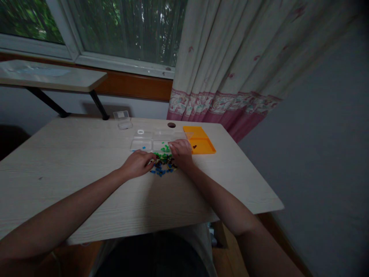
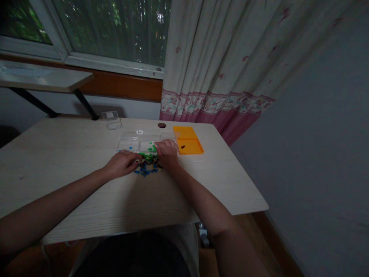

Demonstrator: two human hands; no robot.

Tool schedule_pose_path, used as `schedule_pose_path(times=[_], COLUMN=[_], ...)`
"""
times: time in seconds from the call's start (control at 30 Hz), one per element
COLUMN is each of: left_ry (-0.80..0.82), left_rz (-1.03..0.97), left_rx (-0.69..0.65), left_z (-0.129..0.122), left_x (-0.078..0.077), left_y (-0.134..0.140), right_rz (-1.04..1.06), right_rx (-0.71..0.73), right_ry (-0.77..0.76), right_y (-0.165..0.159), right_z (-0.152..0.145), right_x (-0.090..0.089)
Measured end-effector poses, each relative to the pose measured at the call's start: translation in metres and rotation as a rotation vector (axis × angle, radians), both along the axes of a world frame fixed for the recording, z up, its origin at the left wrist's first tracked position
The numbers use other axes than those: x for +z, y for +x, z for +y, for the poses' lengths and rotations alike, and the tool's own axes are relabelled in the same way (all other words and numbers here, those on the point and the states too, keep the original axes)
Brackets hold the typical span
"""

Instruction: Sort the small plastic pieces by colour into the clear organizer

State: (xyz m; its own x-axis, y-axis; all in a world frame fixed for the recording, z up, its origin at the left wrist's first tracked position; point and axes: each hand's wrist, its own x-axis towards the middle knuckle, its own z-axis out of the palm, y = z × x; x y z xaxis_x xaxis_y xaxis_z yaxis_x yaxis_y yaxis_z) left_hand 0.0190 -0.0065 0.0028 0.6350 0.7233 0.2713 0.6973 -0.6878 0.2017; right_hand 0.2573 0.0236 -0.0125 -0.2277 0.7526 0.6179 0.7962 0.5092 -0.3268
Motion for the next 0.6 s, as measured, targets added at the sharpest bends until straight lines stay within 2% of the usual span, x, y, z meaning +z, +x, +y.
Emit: schedule_pose_path(times=[0.6], left_ry=[0.034], left_rz=[0.014], left_rx=[0.018], left_z=[0.0002], left_x=[-0.0031], left_y=[0.0001], right_rz=[-0.006], right_rx=[0.007], right_ry=[-0.017], right_y=[0.0006], right_z=[0.0015], right_x=[-0.0013])
